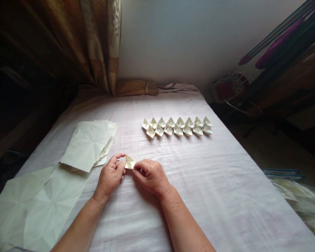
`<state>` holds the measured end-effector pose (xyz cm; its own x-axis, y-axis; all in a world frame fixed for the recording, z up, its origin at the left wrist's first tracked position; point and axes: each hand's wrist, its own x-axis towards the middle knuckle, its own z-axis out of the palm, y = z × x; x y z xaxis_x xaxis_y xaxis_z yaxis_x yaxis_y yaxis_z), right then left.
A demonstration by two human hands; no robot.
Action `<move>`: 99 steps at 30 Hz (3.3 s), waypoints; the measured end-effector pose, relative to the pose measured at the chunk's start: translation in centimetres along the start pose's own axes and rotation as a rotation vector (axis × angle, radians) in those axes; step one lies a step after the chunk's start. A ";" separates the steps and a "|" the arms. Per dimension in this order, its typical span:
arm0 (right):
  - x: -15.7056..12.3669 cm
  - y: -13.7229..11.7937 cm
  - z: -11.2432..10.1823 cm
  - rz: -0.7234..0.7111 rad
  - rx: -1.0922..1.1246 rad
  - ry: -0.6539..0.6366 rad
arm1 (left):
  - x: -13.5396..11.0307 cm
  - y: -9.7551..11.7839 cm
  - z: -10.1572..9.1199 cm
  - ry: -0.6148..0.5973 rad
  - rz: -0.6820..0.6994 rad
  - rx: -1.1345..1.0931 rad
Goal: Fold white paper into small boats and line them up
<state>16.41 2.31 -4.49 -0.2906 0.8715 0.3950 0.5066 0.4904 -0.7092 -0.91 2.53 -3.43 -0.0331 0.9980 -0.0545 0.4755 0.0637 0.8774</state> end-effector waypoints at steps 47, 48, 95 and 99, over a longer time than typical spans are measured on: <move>-1.8 16.8 -20.6 0.762 -0.936 0.572 | 0.1 -0.3 0.3 0.046 -0.012 -0.163; -1.8 17.0 -20.6 0.755 -0.952 0.563 | 0.1 -0.3 0.4 0.045 -0.012 -0.166; -1.7 17.6 -19.8 0.711 -0.869 0.609 | 0.0 -0.3 0.3 0.045 -0.005 -0.129; -2.0 16.3 -18.5 0.742 -0.766 0.690 | 0.0 -0.4 0.3 0.045 0.003 -0.124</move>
<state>40.25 8.68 -6.06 0.6284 0.6459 0.4336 0.7702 -0.4383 -0.4633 -0.85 2.52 -3.93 -0.0723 0.9969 -0.0324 0.3639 0.0567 0.9297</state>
